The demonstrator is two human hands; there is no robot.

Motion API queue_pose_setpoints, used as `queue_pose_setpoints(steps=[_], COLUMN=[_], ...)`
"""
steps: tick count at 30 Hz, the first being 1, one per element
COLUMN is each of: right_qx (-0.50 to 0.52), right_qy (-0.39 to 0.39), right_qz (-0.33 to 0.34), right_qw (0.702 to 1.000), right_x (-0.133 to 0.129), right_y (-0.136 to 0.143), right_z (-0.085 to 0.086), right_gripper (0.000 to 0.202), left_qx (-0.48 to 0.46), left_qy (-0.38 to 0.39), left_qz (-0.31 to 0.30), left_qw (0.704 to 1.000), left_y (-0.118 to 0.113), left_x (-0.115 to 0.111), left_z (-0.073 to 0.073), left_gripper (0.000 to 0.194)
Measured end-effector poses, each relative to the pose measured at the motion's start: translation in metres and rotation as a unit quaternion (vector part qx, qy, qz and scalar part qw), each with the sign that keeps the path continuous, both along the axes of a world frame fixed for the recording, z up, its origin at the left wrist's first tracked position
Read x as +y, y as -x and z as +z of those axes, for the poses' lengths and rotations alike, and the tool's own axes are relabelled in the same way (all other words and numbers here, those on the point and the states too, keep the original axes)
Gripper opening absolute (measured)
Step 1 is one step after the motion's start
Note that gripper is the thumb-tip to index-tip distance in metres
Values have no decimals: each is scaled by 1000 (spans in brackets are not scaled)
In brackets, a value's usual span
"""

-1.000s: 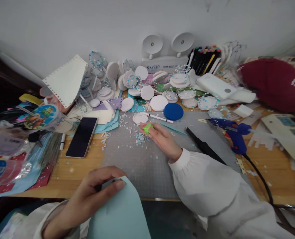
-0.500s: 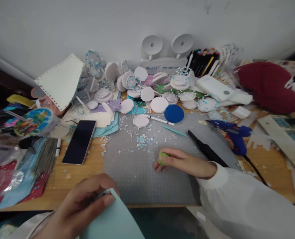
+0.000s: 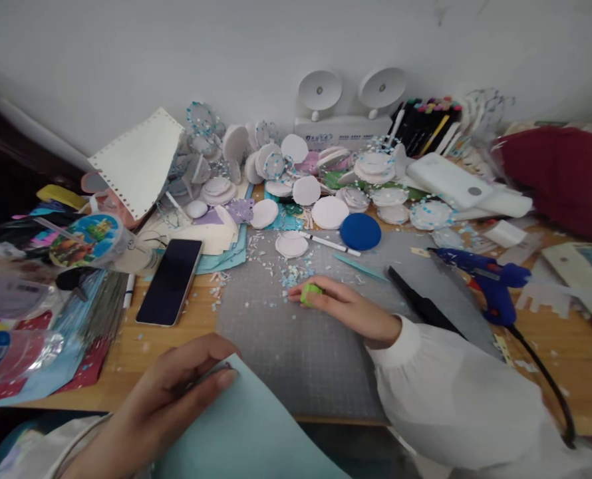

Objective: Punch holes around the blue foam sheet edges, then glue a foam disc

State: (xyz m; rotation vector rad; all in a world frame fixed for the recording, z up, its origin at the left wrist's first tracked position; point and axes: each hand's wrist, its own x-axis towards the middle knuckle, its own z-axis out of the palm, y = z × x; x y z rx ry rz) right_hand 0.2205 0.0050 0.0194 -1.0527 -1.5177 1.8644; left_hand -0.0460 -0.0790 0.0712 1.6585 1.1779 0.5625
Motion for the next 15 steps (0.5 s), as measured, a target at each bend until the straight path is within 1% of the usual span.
queue_pose_setpoints(steps=[3,5,7,10,12,13,15], right_qx=[-9,-4,0,-19,-54,-89,-151], right_qy=[-68,-104,-120,-122,-111,-105,-89], right_qz=[-59,-81,-96,-117,-119,-99,-28], right_qw=[996,991,988,986,985,985,984], right_x=[-1,-1,-2,-8,-14,-18,-23], right_y=[5,4,-1,-21,-40,-49,-66], right_z=[1,4,7,14,19,21,22], right_gripper=[31,28,28,30,29,30,29], left_qx=[-14,-26,-42,-66,-71,-69,-61], left_qy=[12,28,59,98,110,114,121], left_qz=[-4,2,5,9,9,9,8], left_qw=[1000,999,997,993,991,991,991], left_y=[-10,-15,-18,-20,-21,-21,-21], left_x=[9,13,16,18,20,21,23], left_z=[-1,0,1,2,0,-1,-5], left_gripper=[15,17,20,21,22,22,24])
